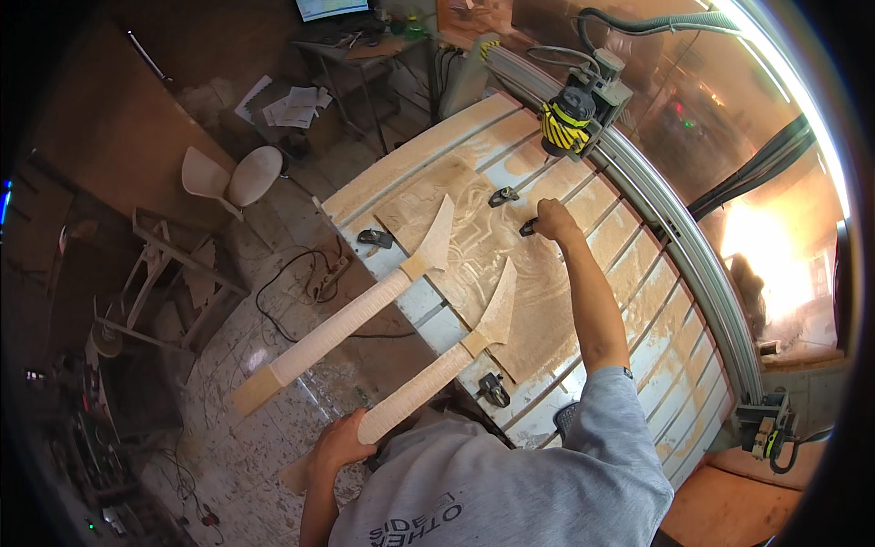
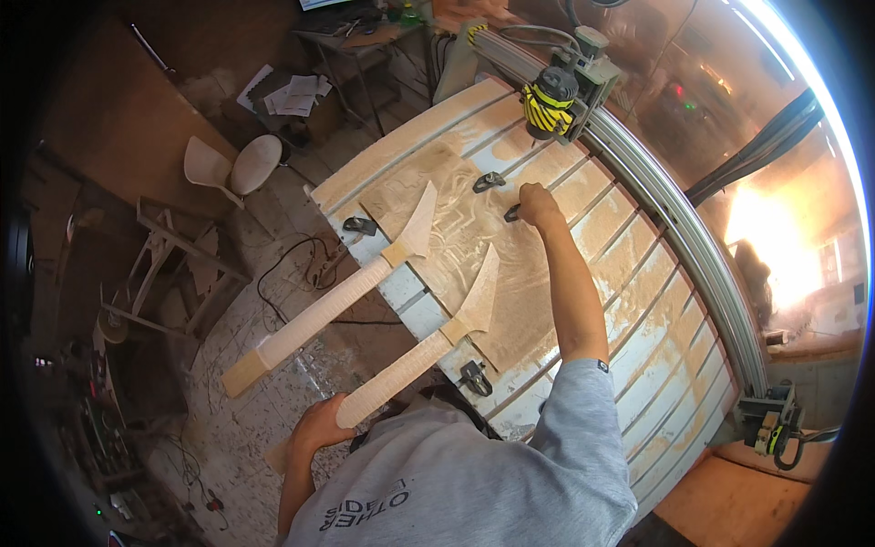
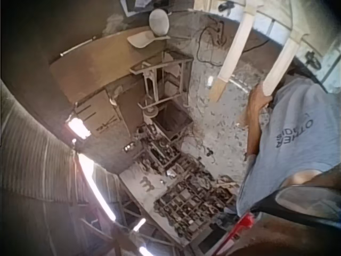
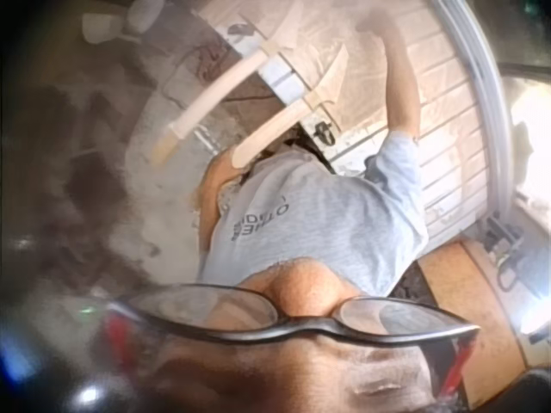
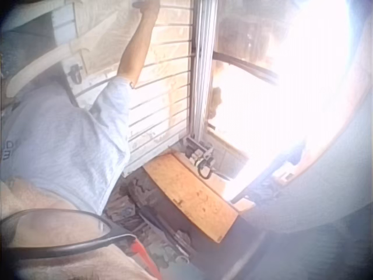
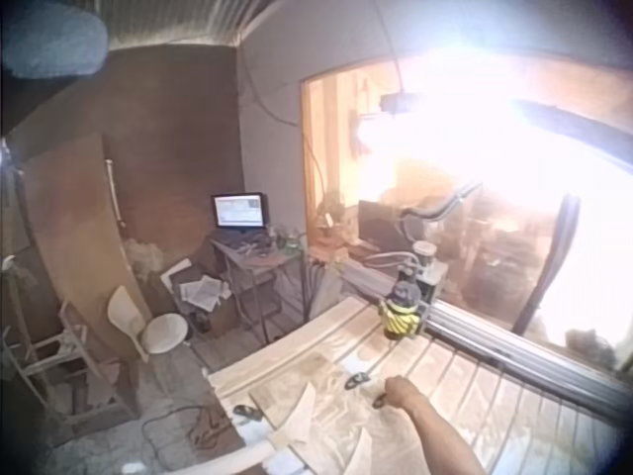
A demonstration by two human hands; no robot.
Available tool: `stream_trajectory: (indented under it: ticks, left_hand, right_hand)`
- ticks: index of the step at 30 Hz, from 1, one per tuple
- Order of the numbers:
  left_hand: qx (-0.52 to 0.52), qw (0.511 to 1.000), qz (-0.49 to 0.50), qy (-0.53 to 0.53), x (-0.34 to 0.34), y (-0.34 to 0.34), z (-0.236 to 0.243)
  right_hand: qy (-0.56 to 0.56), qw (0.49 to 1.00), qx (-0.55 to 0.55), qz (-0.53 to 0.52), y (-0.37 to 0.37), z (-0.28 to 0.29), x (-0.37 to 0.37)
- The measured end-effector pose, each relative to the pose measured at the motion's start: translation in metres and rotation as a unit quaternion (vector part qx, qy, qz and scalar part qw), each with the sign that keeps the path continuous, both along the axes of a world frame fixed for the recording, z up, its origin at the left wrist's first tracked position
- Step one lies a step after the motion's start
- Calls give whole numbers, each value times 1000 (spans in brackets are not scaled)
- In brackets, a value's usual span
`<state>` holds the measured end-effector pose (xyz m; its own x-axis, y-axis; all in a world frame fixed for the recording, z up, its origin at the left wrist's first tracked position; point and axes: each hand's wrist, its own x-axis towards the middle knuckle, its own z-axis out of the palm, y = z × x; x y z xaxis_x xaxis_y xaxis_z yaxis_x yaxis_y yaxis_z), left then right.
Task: The person secures two guitar neck blanks and a fretboard template to a CNC machine bed, then uses a cordless drill to fasten them into place.
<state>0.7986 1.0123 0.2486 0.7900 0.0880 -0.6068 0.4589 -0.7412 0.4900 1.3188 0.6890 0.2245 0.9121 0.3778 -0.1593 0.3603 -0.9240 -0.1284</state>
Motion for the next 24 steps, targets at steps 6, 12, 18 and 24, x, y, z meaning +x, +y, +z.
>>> stream_trajectory:
  ticks: [6,12,18,24]
  left_hand:
    - [0,1000,-8,-6,2,0,0]
    - [-8,1000,1,-3,3,-1,3]
    - [-16,1000,-8,6,5,0,5]
    - [-10,1000,-13,2,7,-1,7]
  right_hand:
    - [-108,990,41,84,-11,-19,0]
    - [-67,984,141,81,-26,-20,5]
    - [-55,990,62,-116,-14,-3,-8]
    - [-151,988,27,24,-9,-19,-9]
